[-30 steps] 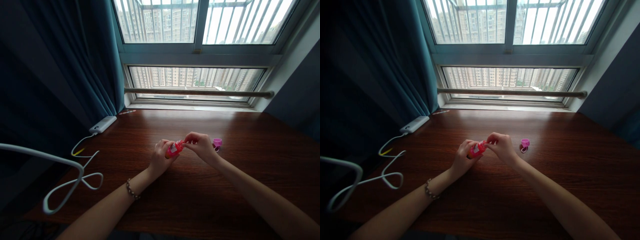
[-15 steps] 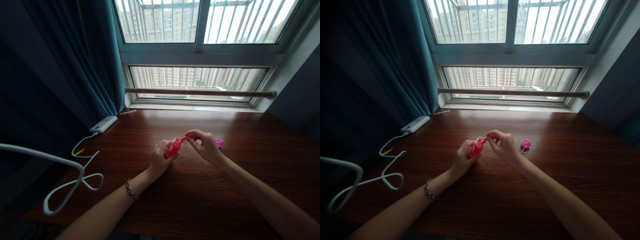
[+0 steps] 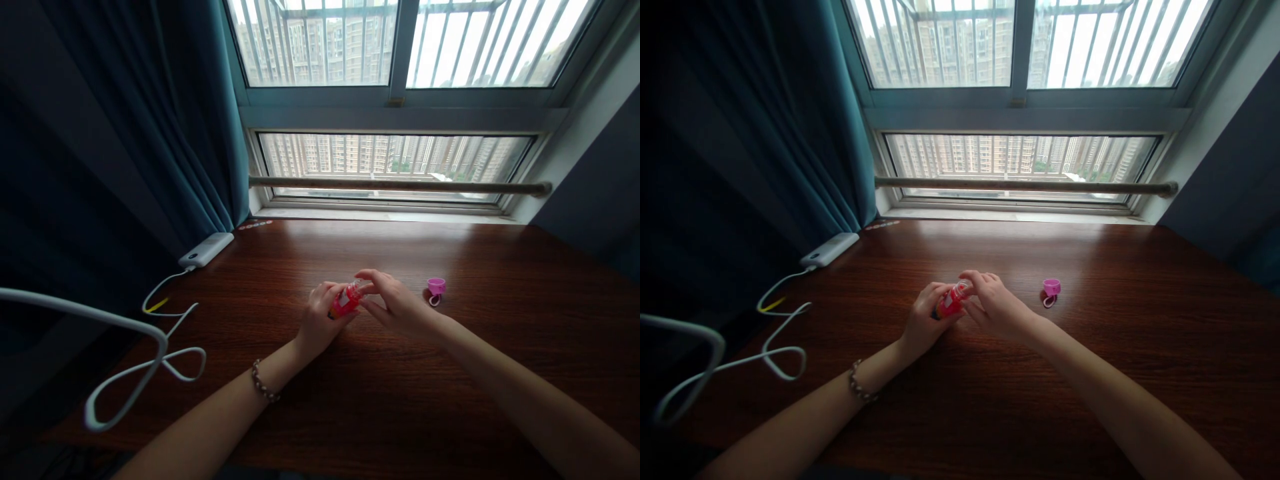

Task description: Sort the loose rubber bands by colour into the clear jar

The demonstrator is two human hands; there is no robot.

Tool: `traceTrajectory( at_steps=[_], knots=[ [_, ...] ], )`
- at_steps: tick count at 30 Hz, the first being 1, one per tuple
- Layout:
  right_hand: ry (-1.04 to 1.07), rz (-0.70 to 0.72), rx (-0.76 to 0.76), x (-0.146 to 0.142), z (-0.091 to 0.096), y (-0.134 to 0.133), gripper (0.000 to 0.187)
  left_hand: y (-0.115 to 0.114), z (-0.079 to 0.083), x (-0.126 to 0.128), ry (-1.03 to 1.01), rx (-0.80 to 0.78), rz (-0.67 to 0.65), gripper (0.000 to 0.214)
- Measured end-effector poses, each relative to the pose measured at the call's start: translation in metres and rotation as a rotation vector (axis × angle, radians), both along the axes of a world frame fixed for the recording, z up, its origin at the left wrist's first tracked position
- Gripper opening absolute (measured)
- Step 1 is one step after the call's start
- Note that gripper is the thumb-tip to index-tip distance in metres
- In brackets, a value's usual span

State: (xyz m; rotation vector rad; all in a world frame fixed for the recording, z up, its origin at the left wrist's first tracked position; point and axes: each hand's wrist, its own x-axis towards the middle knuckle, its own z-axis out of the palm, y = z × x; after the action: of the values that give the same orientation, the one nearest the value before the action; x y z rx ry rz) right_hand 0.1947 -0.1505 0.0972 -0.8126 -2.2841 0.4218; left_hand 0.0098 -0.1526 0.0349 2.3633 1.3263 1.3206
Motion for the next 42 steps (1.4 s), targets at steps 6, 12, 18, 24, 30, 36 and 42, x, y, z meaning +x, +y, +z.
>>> traceTrajectory(
  at_steps=[6,12,18,24,30,36,42],
  knots=[
    [0.170,-0.022,0.088,0.004,0.005,0.003,0.043,0.000,0.001,-0.001,-0.022,0.011,0.001,0.040],
    [0.148,-0.023,0.226,0.005,0.011,0.002,0.037,0.000,0.002,-0.001,-0.030,0.013,0.006,0.040],
    [0.177,-0.031,0.256,0.007,0.008,0.001,0.034,-0.001,0.004,0.000,-0.044,0.023,0.013,0.039],
    [0.072,-0.029,0.214,0.007,0.006,0.001,0.033,-0.001,0.002,-0.001,-0.031,0.052,-0.001,0.041],
    [-0.063,0.036,0.155,0.006,0.001,0.004,0.039,0.000,-0.001,-0.001,-0.015,0.087,0.005,0.041],
    [0.066,0.034,0.207,0.009,0.006,0.002,0.029,-0.001,-0.001,-0.001,-0.016,0.085,0.009,0.043],
    [0.043,0.019,0.263,0.010,0.009,0.002,0.024,-0.002,0.001,-0.001,-0.016,0.086,0.013,0.043]
  ],
)
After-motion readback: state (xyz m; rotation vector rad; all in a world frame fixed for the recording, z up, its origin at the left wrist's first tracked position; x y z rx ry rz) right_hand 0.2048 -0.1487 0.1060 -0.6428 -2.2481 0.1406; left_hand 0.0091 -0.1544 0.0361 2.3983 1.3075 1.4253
